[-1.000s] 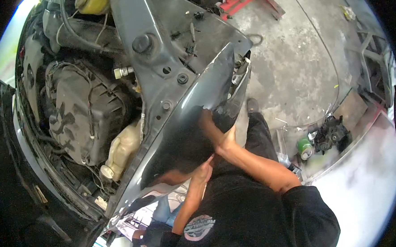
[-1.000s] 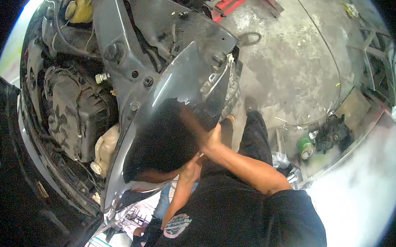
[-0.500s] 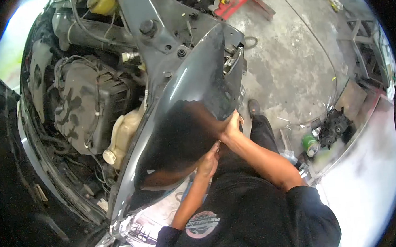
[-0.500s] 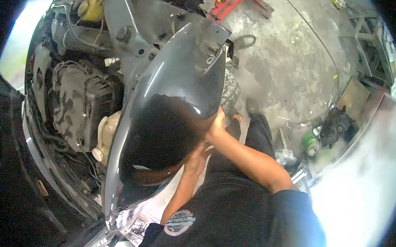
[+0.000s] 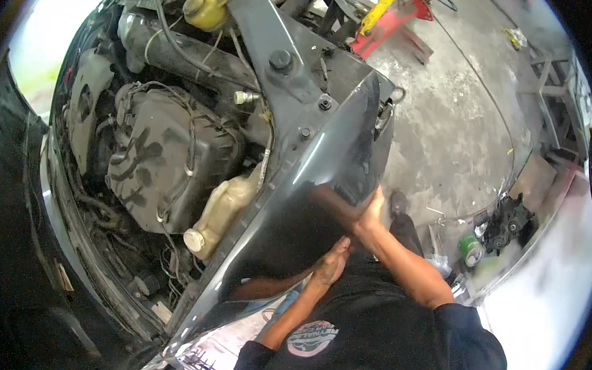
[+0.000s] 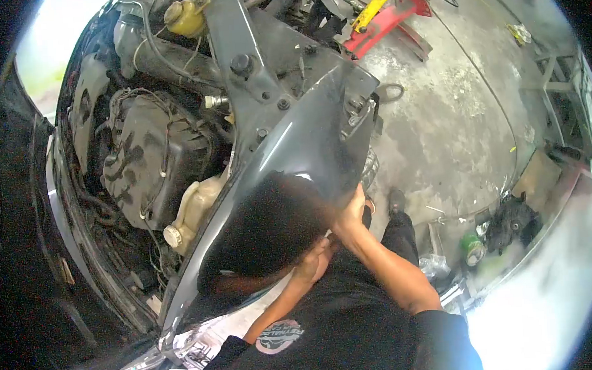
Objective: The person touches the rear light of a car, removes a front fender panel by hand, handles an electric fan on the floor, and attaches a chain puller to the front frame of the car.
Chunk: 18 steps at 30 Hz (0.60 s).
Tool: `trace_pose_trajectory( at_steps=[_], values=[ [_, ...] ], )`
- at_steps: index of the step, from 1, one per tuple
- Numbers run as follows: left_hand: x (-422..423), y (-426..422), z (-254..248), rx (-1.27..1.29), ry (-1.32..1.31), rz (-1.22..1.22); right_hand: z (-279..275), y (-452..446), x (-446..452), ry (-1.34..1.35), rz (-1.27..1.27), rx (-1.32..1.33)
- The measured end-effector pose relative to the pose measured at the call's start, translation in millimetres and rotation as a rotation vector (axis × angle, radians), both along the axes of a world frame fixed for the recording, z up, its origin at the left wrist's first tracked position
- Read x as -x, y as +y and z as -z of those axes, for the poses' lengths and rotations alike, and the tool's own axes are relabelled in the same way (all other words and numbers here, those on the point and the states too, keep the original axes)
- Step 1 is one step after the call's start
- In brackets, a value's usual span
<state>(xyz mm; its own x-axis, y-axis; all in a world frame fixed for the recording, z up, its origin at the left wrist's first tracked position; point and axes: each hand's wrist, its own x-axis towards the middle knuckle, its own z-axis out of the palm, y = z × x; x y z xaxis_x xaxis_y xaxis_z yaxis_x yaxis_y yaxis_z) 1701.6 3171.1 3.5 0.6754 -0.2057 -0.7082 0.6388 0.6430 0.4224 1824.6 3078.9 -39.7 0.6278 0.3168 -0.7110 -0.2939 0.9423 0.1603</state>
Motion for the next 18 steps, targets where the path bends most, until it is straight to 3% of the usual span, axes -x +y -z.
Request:
trace_pose_trajectory(
  at_steps=[10, 13, 16, 18],
  values=[
    [-10.0, 9.3, -12.4, 0.028, 0.096, 0.195, -6.8, 0.2, -7.4, -0.053, -0.084, 0.192],
    [5.8, 16.7, 11.5, 0.063, 0.12, 0.169, 0.7, 2.6, -5.2, -0.101, -0.116, 0.266],
    [9.7, 14.0, 10.5, 0.035, 0.12, 0.113, 15.2, 6.7, -1.9, 0.05, 0.098, -0.067],
    [9.4, 10.8, 7.9, 0.024, 0.109, 0.094, -20.7, -3.5, -15.8, 0.009, -0.002, 0.13]
  ],
)
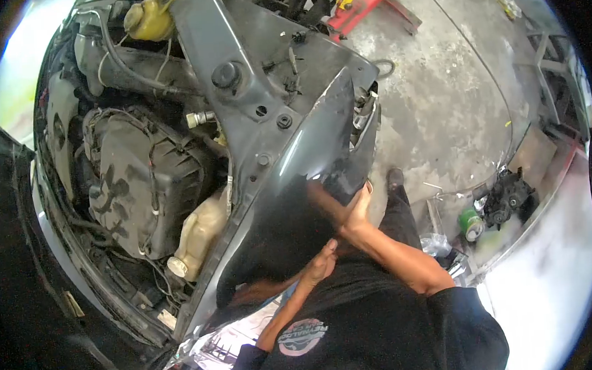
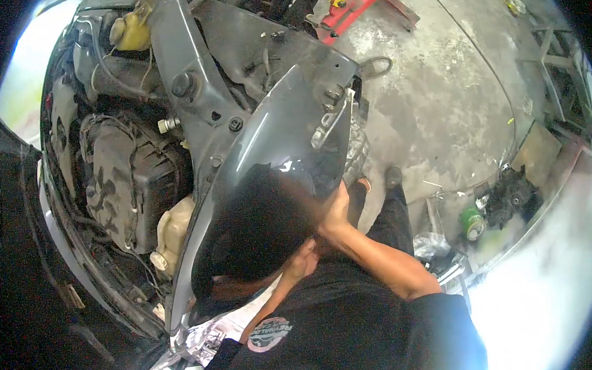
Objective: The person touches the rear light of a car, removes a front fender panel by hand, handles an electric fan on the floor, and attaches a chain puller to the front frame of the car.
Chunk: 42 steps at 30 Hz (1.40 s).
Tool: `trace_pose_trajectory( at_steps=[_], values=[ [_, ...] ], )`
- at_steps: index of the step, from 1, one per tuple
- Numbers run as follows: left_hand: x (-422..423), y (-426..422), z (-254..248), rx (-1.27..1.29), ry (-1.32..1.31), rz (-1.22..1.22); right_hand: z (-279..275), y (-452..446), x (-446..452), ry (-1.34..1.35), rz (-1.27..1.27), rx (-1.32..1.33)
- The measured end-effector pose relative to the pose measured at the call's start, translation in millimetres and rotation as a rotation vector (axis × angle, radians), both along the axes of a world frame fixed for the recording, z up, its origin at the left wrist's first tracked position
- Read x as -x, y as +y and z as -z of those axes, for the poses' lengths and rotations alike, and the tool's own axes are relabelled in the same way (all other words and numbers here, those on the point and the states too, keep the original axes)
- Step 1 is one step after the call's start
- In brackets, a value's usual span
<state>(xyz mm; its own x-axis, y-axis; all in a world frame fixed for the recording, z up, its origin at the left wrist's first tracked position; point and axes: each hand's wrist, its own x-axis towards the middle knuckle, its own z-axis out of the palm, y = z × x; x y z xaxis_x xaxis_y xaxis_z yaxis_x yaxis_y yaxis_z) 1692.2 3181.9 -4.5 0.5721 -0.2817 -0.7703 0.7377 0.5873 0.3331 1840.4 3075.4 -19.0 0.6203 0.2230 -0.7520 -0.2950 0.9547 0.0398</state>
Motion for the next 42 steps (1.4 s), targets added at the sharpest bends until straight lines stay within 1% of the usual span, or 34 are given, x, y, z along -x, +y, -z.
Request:
trace_pose_trajectory(
  at_steps=[1, 3, 5, 7, 9, 11, 14, 17, 18, 20, 21, 24, 25, 27, 29, 30, 32, 34, 36, 37, 38, 39, 42],
  values=[
    [1.8, 1.2, 1.3, 0.012, -0.004, -0.002, -22.3, -3.2, -11.2, -0.017, -0.055, 0.096],
    [2.8, 2.1, 5.0, 0.019, -0.037, 0.031, -38.6, -0.2, -21.4, 0.03, -0.059, 0.229],
    [3.8, 0.3, 8.0, 0.011, -0.091, 0.095, -33.1, 0.5, -18.8, 0.046, -0.069, 0.271],
    [8.3, 4.5, 12.8, 0.065, -0.002, 0.102, -8.7, 2.0, -5.8, 0.015, -0.085, 0.217],
    [13.0, 6.8, 19.4, 0.085, 0.02, 0.1, 8.1, 5.1, 3.7, 0.028, -0.086, 0.211],
    [19.5, 7.3, 23.5, 0.07, -0.023, 0.094, 19.6, 9.0, 14.8, 0.048, -0.077, 0.158],
    [-11.4, -2.7, -10.4, -0.012, 0.096, 0.071, 28.6, 8.5, 20.5, 0.065, -0.045, 0.052],
    [22.4, 4.9, 22.4, 0.08, 0.061, 0.077, 23.9, 6.4, 18.1, 0.09, -0.046, -0.008],
    [24.2, 5.4, 25.4, 0.086, 0.038, 0.076, 22.5, 5.7, 16.6, 0.102, -0.047, -0.022],
    [27.1, 6.1, 30.4, 0.1, -0.004, 0.073, 23.6, 6.8, 15.8, 0.114, -0.073, 0.044],
    [28.7, 9.1, 31.3, 0.028, 0.04, 0.075, 26.4, 9.1, 16.7, 0.111, -0.1, 0.122],
    [10.7, 9.0, 3.6, -0.128, 0.161, 0.075, 31.7, 10.9, 21.1, 0.042, -0.178, 0.257],
    [-4.1, 2.8, -10.5, -0.136, 0.194, 0.076, 34.5, 10.8, 24.9, 0.0, -0.22, 0.317],
    [-16.4, -2.0, -18.5, -0.131, 0.176, 0.076, 38.3, 11.5, 28.7, -0.091, -0.318, 0.471],
    [-21.7, -3.5, -18.0, -0.1, 0.079, 0.078, 41.5, 12.1, 29.4, -0.08, -0.255, 0.335],
    [-25.8, -5.6, -21.8, -0.089, 0.087, 0.069, 27.0, 9.0, 19.0, -0.015, -0.137, 0.108],
    [-32.7, -8.1, -28.2, -0.108, 0.081, 0.08, 6.2, 2.2, 6.0, 0.027, -0.08, -0.045],
    [-27.0, -2.1, -25.4, -0.213, 0.036, 0.156, -2.9, -0.4, -0.9, -0.015, -0.198, 0.103],
    [6.6, 13.0, -1.4, -0.253, 0.067, 0.18, 21.7, 4.0, 16.6, 0.093, -0.145, -0.059],
    [43.5, 26.3, 25.1, -0.225, 0.131, 0.146, 28.1, 5.6, 21.9, 0.11, -0.138, -0.076],
    [58.9, 30.7, 38.8, -0.23, 0.138, 0.144, 34.2, 7.1, 27.2, 0.128, -0.132, -0.094],
    [74.3, 35.1, 52.6, -0.236, 0.144, 0.142, 35.3, 7.9, 31.4, 0.113, -0.144, -0.049],
    [75.7, 34.8, 57.5, -0.395, -0.056, 0.28, 32.3, 9.8, 28.4, 0.128, -0.134, 0.059]
  ],
)
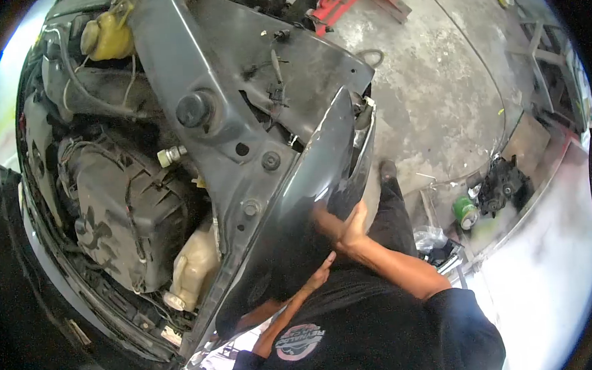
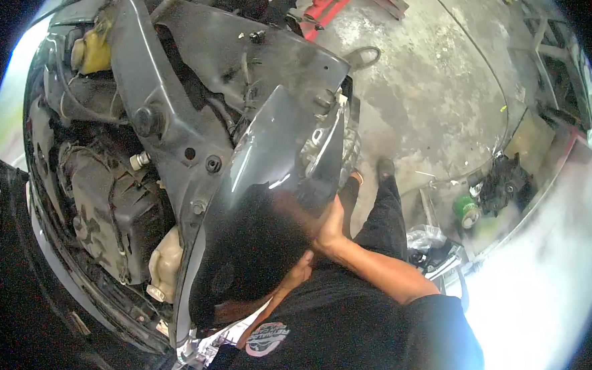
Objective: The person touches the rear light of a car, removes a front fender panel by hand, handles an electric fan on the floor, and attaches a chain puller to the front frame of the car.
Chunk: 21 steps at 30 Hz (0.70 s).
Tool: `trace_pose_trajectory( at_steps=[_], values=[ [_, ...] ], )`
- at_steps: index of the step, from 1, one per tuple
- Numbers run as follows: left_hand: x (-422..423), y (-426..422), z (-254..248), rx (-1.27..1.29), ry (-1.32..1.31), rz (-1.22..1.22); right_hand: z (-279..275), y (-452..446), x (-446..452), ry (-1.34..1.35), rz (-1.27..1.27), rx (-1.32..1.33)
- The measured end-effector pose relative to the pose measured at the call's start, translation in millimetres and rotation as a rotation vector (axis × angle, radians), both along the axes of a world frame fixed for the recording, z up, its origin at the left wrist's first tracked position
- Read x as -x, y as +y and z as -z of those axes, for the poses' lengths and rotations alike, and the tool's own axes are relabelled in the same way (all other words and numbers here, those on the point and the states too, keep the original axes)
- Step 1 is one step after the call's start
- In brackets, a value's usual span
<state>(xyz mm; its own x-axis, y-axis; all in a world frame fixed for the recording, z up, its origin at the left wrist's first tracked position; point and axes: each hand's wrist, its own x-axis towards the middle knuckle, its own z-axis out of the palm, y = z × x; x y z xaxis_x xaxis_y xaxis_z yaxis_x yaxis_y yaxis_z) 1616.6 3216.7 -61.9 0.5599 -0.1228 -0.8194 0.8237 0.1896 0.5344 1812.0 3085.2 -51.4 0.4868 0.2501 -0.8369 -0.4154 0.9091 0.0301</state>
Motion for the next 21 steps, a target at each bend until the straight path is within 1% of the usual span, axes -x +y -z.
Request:
trace_pose_trajectory(
  at_steps=[1, 3, 4, 7, 9, 11, 13, 15, 16, 18, 20, 21],
  values=[
    [-4.1, 1.3, -2.0, -0.074, -0.09, 0.082, -0.1, 0.1, -1.1, 0.009, 0.005, 0.005],
    [-9.8, 0.2, -7.1, -0.167, -0.198, 0.151, 1.1, 0.3, -1.6, 0.024, 0.011, -0.012],
    [-10.9, -1.0, -9.2, -0.186, -0.216, 0.139, 4.0, 0.6, 1.7, 0.008, 0.016, -0.026],
    [-24.0, -4.5, -18.6, -0.252, -0.159, 0.108, 12.5, 2.5, 13.5, -0.059, 0.027, -0.056],
    [-41.1, -2.7, -29.9, -0.444, -0.41, 0.349, 4.0, 1.0, 7.8, -0.046, 0.025, -0.077],
    [-55.0, 6.2, -38.5, -0.754, -0.997, 0.849, 0.6, 0.6, 3.9, -0.022, 0.042, -0.099],
    [-17.9, 16.4, -12.3, -0.5, -0.452, 0.536, -1.0, 1.1, 2.2, -0.017, 0.071, -0.107],
    [-14.5, 7.0, -8.4, -0.331, -0.135, 0.229, -14.3, -1.6, -8.7, -0.015, 0.075, -0.083],
    [-14.2, -0.9, -10.9, -0.292, -0.081, 0.084, -16.2, -2.2, -10.4, 0.013, 0.101, -0.1],
    [-16.9, -6.4, -16.4, -0.252, -0.009, -0.061, -16.9, -3.0, -14.4, 0.088, 0.185, -0.168],
    [-22.0, -8.8, -20.8, -0.211, 0.033, -0.135, -17.4, -4.1, -18.3, 0.113, 0.211, -0.179],
    [-24.8, -8.8, -22.1, -0.194, 0.053, -0.153, -28.1, -6.8, -25.3, 0.095, 0.18, -0.138]
  ],
)
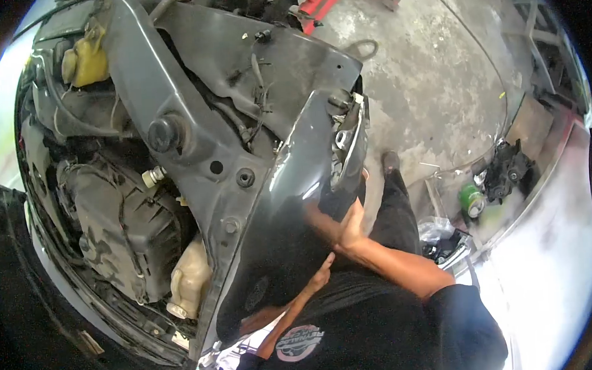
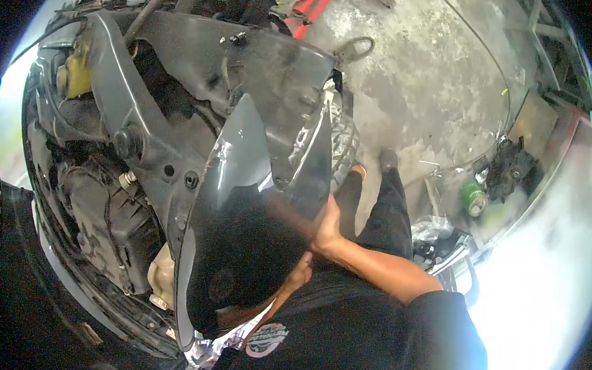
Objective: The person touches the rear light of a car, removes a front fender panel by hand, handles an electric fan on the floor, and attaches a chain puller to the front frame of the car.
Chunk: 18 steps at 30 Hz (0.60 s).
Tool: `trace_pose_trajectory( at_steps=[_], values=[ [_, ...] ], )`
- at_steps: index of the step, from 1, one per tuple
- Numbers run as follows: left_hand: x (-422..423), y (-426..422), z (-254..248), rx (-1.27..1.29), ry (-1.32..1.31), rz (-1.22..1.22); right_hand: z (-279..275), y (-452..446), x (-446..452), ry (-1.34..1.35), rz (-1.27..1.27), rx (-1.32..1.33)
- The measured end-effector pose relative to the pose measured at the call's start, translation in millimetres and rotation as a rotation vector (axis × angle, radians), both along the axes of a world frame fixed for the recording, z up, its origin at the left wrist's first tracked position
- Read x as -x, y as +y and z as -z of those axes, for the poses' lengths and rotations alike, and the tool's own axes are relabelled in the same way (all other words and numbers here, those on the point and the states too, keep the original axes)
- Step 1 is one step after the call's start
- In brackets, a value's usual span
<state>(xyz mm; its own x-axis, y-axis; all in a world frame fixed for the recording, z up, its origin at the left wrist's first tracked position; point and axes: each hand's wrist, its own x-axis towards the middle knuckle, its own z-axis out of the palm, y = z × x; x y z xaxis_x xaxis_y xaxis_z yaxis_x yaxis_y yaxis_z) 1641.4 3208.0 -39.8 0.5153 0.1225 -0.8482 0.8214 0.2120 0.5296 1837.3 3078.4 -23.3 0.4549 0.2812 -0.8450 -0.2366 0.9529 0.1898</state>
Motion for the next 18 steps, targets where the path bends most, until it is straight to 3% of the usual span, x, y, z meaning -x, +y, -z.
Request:
trace_pose_trajectory(
  at_steps=[4, 7, 13, 14, 16, 18],
  values=[
    [-7.3, -2.0, -6.8, 0.059, 0.044, -0.047, -20.6, -6.8, -11.8, -0.101, -0.021, 0.029],
    [-12.2, -3.9, -11.1, 0.099, 0.071, -0.056, -19.5, -5.5, -8.8, -0.139, -0.052, 0.2],
    [-27.4, -7.0, -20.8, 0.26, 0.118, -0.054, 20.4, 2.9, 22.8, -0.143, 0.004, 0.062],
    [-38.0, -8.8, -27.5, 0.341, 0.092, -0.053, 23.1, 3.8, 21.9, -0.21, -0.082, 0.172],
    [-48.9, -4.0, -44.5, 0.019, -0.094, 0.347, 22.1, 5.1, 17.3, -0.278, -0.18, 0.302],
    [-56.7, -6.7, -52.6, -0.122, -0.138, 0.455, 9.6, 3.3, 9.1, -0.229, -0.137, 0.248]
  ],
)
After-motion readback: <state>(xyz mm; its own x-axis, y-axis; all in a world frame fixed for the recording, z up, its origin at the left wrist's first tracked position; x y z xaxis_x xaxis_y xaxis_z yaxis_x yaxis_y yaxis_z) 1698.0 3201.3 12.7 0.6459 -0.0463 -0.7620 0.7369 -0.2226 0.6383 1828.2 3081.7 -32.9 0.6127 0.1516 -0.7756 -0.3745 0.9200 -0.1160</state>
